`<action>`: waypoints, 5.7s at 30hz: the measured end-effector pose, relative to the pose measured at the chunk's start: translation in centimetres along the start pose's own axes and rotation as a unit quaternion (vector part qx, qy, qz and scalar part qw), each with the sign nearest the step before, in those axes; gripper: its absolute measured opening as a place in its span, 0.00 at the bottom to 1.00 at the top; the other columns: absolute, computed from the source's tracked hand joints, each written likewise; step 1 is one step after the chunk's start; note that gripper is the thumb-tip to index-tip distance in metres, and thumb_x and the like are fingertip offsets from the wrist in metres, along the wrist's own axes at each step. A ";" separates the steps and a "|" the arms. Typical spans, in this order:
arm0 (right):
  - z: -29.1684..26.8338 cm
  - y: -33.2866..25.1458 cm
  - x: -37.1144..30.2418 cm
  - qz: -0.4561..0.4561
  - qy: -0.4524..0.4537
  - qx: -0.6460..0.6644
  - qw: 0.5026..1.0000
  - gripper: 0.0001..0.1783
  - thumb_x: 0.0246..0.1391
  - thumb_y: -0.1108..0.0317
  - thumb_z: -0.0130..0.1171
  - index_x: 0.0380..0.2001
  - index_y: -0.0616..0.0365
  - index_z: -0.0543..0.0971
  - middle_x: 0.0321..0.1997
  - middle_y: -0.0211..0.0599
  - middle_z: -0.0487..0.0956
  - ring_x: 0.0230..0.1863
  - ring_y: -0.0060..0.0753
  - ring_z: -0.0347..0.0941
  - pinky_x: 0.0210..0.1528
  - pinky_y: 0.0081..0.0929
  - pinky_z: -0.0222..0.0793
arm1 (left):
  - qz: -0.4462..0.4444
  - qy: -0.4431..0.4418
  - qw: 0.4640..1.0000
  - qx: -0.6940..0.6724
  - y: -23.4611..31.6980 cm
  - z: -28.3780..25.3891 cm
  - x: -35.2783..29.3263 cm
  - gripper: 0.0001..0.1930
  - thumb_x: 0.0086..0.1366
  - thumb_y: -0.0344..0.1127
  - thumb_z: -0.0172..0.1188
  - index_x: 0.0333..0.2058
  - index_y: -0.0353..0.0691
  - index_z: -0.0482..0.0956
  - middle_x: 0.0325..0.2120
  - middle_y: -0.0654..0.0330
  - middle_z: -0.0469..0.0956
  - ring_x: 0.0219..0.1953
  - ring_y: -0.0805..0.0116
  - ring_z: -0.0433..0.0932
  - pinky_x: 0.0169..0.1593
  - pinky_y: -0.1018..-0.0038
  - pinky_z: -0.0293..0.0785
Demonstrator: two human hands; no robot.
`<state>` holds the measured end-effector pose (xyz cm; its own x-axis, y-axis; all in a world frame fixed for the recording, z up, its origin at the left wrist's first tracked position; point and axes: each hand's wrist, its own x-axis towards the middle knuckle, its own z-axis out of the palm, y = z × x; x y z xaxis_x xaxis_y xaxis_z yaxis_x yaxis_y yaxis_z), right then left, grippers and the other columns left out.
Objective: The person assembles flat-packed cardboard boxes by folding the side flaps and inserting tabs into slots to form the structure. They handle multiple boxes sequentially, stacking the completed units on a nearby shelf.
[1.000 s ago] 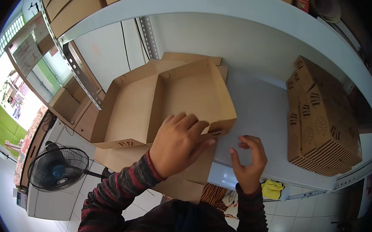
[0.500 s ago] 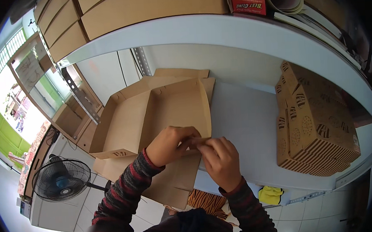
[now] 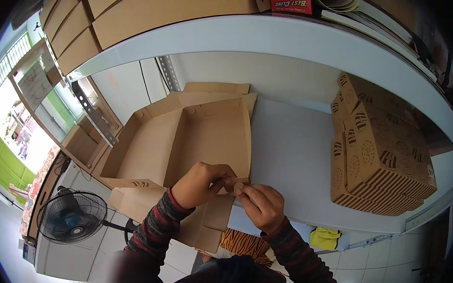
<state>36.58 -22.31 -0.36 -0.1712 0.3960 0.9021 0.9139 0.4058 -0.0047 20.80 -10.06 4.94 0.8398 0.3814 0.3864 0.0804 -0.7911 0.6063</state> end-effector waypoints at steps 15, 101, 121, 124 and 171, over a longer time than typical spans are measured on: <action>0.3 0.2 -1.0 0.008 0.020 0.009 1.000 0.05 0.39 0.79 0.66 0.24 0.63 0.80 0.31 0.36 0.80 0.33 0.34 0.79 0.30 0.27 0.76 | -0.019 -0.035 0.998 0.043 0.8 0.6 -0.2 0.14 0.54 0.19 0.56 0.39 0.37 0.80 0.27 0.55 0.81 0.30 0.56 0.81 0.37 0.67 0.77; 10.7 10.2 10.4 0.452 -0.173 0.212 0.849 0.13 0.67 0.70 0.44 0.47 0.66 0.74 0.36 0.38 0.79 0.32 0.31 0.83 0.28 0.20 0.76 | -0.178 0.214 0.951 0.132 -17.2 -18.3 -10.5 0.23 0.61 0.23 0.46 0.56 0.32 0.62 0.26 0.40 0.78 0.30 0.47 0.82 0.35 0.57 0.76; 8.5 12.7 -2.1 0.246 -0.229 0.077 0.939 0.21 0.61 0.74 0.51 0.57 0.65 0.68 0.51 0.44 0.77 0.53 0.35 0.74 0.56 0.31 0.67 | -0.087 0.198 0.976 -0.018 -18.3 -16.0 -13.7 0.17 0.62 0.17 0.50 0.50 0.35 0.65 0.41 0.47 0.79 0.48 0.47 0.78 0.48 0.64 0.75; 6.5 4.6 6.3 0.357 -0.282 0.228 0.861 0.27 0.57 0.74 0.55 0.60 0.64 0.65 0.54 0.48 0.76 0.55 0.41 0.73 0.58 0.33 0.67 | -0.111 0.174 0.977 0.047 -16.5 -16.1 -14.9 0.20 0.60 0.19 0.54 0.51 0.37 0.66 0.41 0.47 0.80 0.48 0.42 0.77 0.50 0.61 0.74; 3.7 -8.2 6.3 0.149 -0.181 -0.024 0.972 0.35 0.35 0.70 0.74 0.49 0.65 0.70 0.59 0.54 0.71 0.50 0.50 0.78 0.41 0.34 0.81 | -0.197 0.432 0.869 0.137 -10.6 -8.2 -18.2 0.51 0.53 0.24 0.66 0.69 0.34 0.39 0.67 0.37 0.50 0.71 0.47 0.49 0.67 0.57 0.56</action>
<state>26.68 -20.11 3.72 -0.0063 0.7571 0.6533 0.9571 0.1937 -0.2154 0.26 -4.71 -2.87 0.0105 0.7713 0.6363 0.4953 -0.5569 0.6668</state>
